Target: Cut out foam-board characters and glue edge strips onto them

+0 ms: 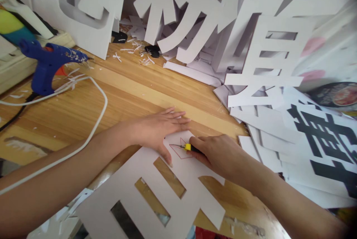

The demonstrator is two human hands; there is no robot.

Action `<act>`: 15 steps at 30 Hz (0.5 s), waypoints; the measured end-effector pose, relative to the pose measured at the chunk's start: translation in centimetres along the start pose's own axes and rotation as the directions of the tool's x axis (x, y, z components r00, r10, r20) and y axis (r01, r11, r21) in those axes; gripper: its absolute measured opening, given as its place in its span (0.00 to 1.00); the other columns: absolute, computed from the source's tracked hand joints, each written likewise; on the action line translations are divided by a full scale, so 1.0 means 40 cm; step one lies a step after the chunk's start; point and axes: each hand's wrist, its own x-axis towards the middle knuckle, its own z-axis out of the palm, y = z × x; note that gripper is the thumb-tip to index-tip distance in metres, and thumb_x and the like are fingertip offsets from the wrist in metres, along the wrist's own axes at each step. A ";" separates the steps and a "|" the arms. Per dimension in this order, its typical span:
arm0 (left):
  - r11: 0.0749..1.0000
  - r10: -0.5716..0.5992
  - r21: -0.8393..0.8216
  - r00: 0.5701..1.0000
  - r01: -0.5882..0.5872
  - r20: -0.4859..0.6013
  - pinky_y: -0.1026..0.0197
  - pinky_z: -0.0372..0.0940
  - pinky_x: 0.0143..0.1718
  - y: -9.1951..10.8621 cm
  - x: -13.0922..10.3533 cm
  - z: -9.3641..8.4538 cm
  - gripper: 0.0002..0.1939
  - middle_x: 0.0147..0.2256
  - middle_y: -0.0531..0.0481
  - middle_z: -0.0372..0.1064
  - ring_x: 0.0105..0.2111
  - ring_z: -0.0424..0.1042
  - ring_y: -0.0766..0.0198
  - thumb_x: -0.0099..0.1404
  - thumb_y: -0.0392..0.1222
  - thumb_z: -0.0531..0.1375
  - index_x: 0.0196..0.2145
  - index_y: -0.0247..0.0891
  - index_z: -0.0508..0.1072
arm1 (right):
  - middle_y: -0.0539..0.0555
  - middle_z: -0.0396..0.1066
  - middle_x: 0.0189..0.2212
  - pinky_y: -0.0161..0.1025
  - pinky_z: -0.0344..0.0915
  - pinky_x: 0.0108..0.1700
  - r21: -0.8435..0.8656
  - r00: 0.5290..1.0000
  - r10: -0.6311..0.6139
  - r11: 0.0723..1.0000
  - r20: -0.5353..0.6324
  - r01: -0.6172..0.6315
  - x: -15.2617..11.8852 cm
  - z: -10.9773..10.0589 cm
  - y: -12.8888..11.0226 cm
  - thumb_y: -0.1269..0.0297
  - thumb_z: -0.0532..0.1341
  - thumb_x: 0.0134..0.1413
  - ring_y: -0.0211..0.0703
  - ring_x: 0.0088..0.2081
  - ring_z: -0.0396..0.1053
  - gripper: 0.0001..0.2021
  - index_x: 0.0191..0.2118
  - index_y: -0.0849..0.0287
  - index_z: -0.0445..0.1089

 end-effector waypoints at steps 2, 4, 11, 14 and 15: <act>1.000 0.011 0.018 1.000 -0.011 -0.008 0.54 0.27 0.61 -0.001 0.000 0.001 0.51 0.63 0.47 0.39 0.63 0.33 0.55 0.46 0.69 0.57 0.61 0.38 0.51 | 0.48 0.69 0.24 0.35 0.41 0.22 0.004 1.000 -0.003 1.000 -0.001 0.003 -0.001 0.002 0.002 0.62 0.48 0.62 0.37 0.23 0.65 0.10 0.30 0.57 0.58; 0.999 0.017 0.039 1.000 -0.017 -0.010 0.55 0.26 0.61 -0.001 0.000 0.001 0.51 0.63 0.46 0.39 0.63 0.33 0.55 0.47 0.69 0.56 0.61 0.36 0.51 | 0.48 0.69 0.24 0.35 0.41 0.22 0.000 1.000 -0.002 1.000 0.002 0.002 -0.001 0.003 0.002 0.62 0.48 0.62 0.38 0.23 0.65 0.10 0.30 0.57 0.58; 0.999 0.003 0.051 1.000 -0.003 0.010 0.57 0.26 0.61 0.004 0.001 -0.002 0.53 0.63 0.47 0.39 0.64 0.33 0.56 0.45 0.70 0.56 0.61 0.37 0.51 | 0.47 0.69 0.24 0.35 0.40 0.22 -0.018 1.000 0.005 1.000 0.010 -0.005 0.003 0.000 -0.003 0.62 0.48 0.62 0.38 0.22 0.65 0.10 0.30 0.57 0.58; 0.999 -0.009 0.053 1.000 0.008 0.016 0.57 0.25 0.61 0.004 0.002 -0.001 0.52 0.64 0.48 0.38 0.64 0.33 0.57 0.45 0.69 0.57 0.61 0.38 0.51 | 0.47 0.69 0.24 0.35 0.40 0.22 -0.024 1.000 -0.001 1.000 0.004 0.001 0.003 0.001 -0.003 0.62 0.48 0.61 0.38 0.22 0.65 0.09 0.31 0.57 0.58; 0.999 -0.012 0.052 1.000 0.011 0.016 0.57 0.25 0.61 0.003 0.002 -0.001 0.51 0.64 0.49 0.38 0.64 0.32 0.57 0.45 0.69 0.57 0.61 0.39 0.51 | 0.47 0.69 0.24 0.35 0.40 0.22 -0.027 1.000 -0.006 1.000 -0.002 0.006 0.002 0.003 -0.003 0.62 0.49 0.61 0.38 0.22 0.65 0.09 0.31 0.57 0.58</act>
